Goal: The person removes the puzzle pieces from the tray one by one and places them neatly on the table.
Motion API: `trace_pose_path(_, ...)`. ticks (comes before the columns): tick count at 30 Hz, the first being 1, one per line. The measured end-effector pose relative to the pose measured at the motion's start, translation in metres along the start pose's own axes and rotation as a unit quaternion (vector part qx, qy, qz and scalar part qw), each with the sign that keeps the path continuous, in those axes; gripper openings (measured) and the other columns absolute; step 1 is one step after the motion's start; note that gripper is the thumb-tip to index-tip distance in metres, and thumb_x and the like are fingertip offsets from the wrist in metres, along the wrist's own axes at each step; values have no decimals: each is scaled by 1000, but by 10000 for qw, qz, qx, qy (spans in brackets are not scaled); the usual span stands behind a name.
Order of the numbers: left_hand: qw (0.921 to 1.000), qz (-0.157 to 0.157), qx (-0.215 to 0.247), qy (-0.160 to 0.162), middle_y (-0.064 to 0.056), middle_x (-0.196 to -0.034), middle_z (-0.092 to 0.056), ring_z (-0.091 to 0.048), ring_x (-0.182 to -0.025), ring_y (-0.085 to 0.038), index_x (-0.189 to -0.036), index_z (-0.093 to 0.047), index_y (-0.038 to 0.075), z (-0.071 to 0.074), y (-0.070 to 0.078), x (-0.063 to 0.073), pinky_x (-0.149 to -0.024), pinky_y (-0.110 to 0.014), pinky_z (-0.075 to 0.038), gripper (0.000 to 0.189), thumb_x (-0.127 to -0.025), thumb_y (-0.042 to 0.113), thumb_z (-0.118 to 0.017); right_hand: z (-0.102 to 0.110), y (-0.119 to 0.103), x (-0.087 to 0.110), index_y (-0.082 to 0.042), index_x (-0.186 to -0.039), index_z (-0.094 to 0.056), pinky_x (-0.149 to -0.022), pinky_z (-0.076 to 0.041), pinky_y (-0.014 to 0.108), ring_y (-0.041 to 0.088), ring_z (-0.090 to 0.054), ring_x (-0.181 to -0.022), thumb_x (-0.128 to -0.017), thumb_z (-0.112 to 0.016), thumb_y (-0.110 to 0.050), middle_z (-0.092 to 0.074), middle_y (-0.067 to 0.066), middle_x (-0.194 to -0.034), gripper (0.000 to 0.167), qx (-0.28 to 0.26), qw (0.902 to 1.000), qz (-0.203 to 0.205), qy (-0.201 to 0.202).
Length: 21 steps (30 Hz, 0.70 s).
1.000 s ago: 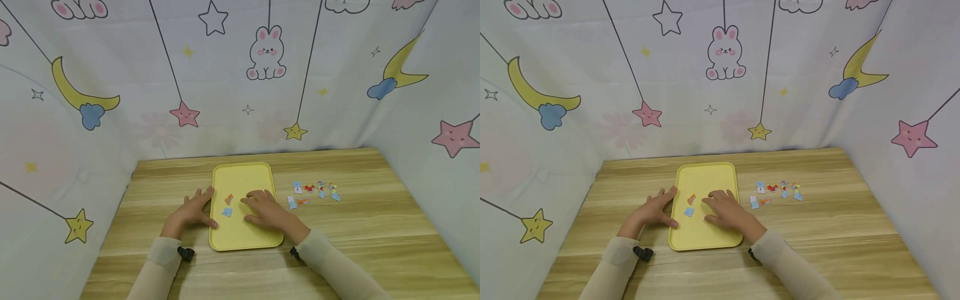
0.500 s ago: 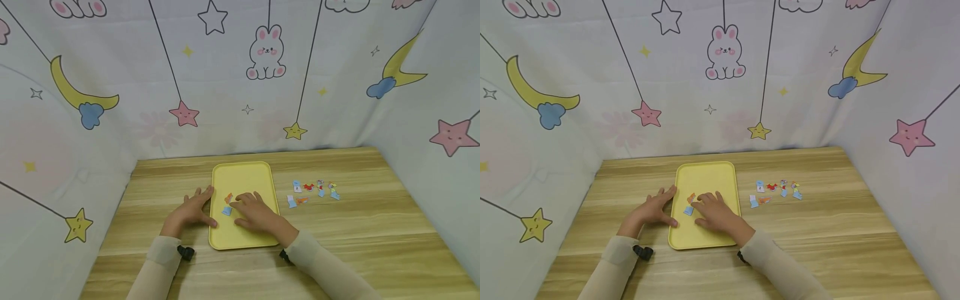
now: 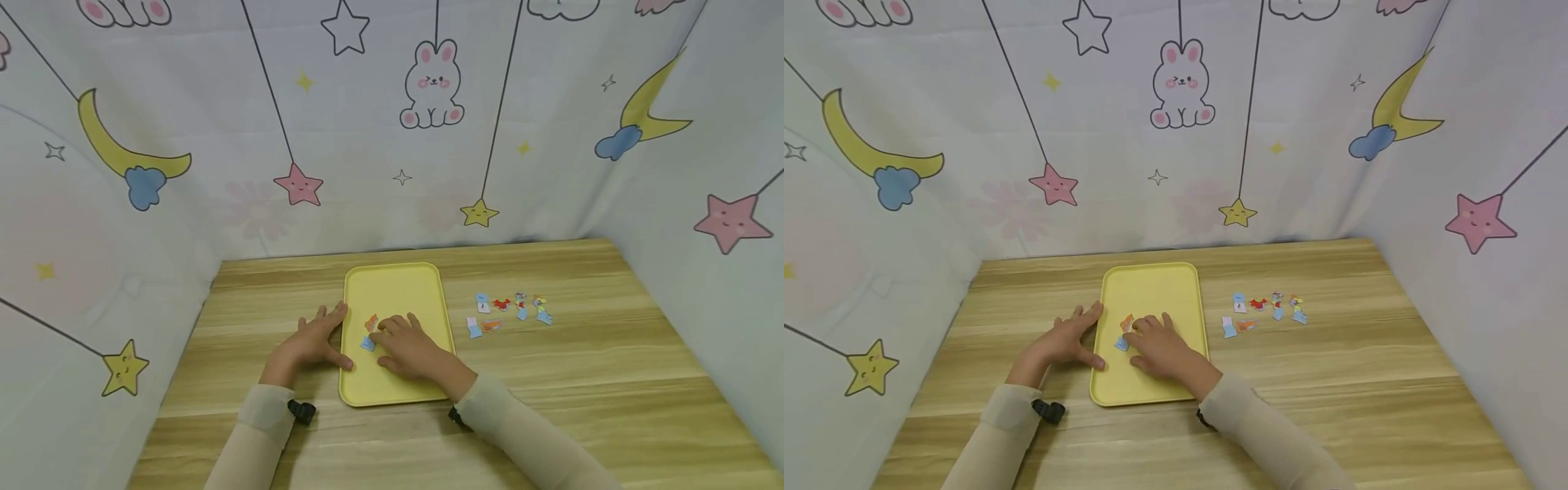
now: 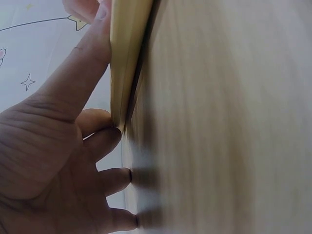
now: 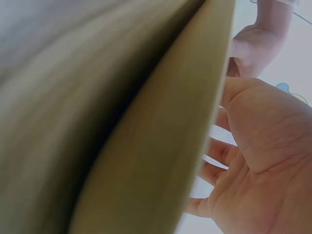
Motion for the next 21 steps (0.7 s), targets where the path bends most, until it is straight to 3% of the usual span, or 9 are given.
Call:
trace_pose_path(10,10000,-28,59,-23,-15,-174,-10,4,-158,-50,-168,-17,3,-1,0,0,-117,-77,12,132,-71,43,-97,-6,-12,-12,-21,-145,-63,-118,-33,68,29,-44,-145,-107,-65,-32,-53,3,-151,40,193,9996,106,-163)
trace_pose_path(21,10000,-18,40,15,-17,-174,-13,4,-158,-50,-167,-18,1,0,-1,0,-117,-77,12,131,-71,41,-98,-3,-19,-14,-24,-135,-70,-117,-36,66,25,-48,-140,-107,-64,-27,-60,-2,-136,28,314,9992,195,-140)
Point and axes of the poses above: each hand's wrist, its own x-axis away from the middle knuckle, its own z-axis out of the back of the hand, y = z × x, the point moved 3 cm from there along -x, towards the middle knuckle
